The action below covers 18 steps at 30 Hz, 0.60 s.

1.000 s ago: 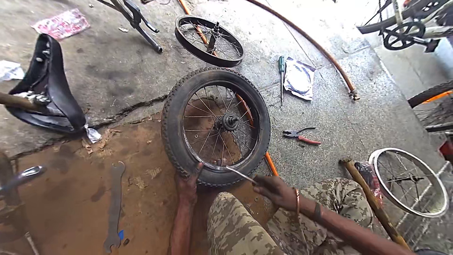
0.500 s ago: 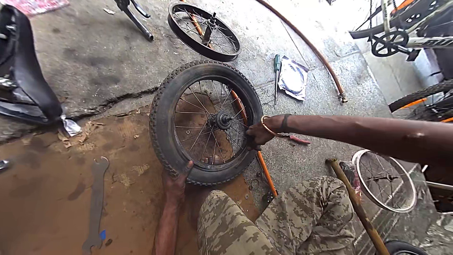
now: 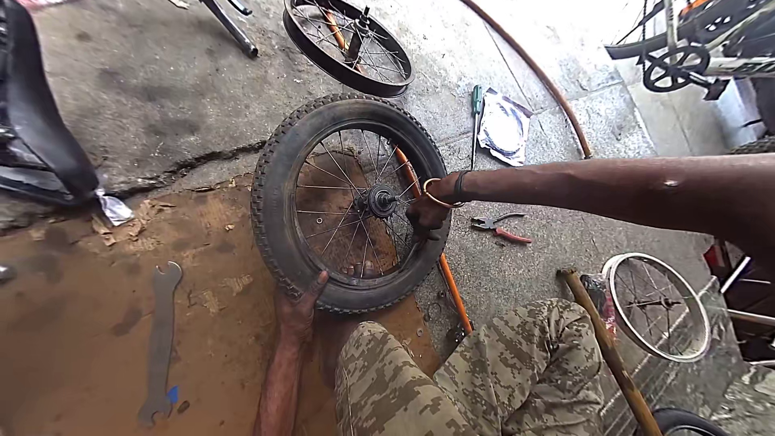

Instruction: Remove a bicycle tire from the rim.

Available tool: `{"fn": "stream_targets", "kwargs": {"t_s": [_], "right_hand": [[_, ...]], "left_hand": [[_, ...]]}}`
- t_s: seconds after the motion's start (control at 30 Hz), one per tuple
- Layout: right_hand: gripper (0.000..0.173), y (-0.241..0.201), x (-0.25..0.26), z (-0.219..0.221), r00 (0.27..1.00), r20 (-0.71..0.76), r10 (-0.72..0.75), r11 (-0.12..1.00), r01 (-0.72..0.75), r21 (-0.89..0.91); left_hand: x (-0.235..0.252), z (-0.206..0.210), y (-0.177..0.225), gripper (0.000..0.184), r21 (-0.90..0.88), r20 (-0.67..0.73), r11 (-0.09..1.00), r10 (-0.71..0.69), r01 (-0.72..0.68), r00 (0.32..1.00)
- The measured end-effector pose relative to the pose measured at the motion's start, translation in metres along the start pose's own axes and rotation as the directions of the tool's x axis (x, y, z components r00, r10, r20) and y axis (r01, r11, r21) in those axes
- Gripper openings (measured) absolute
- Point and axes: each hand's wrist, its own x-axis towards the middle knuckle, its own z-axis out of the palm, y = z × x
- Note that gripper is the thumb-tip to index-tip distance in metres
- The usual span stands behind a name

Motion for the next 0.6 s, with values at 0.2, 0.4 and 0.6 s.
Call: {"fn": "stream_targets", "kwargs": {"t_s": [0.2,0.4,0.6], "right_hand": [[0.029,0.001,0.020,0.023,0.980,-0.082,-0.181,0.983,0.177,-0.048],[0.023,-0.086,-0.075,0.070,0.976,-0.145,0.161,0.932,-0.103,0.346],[0.034,-0.199,-0.043,0.221,0.676,-0.423,0.604,0.348,0.253,0.903]], "left_hand": [[0.000,0.002,0.002,0.065,-0.052,-0.002,0.999,0.002,-0.002,1.000],[0.004,0.000,0.000,0.066,-0.065,0.037,0.998,0.014,-0.012,0.999],[0.009,0.008,0.021,0.060,-0.035,0.024,0.999,-0.007,0.008,1.000]]}}
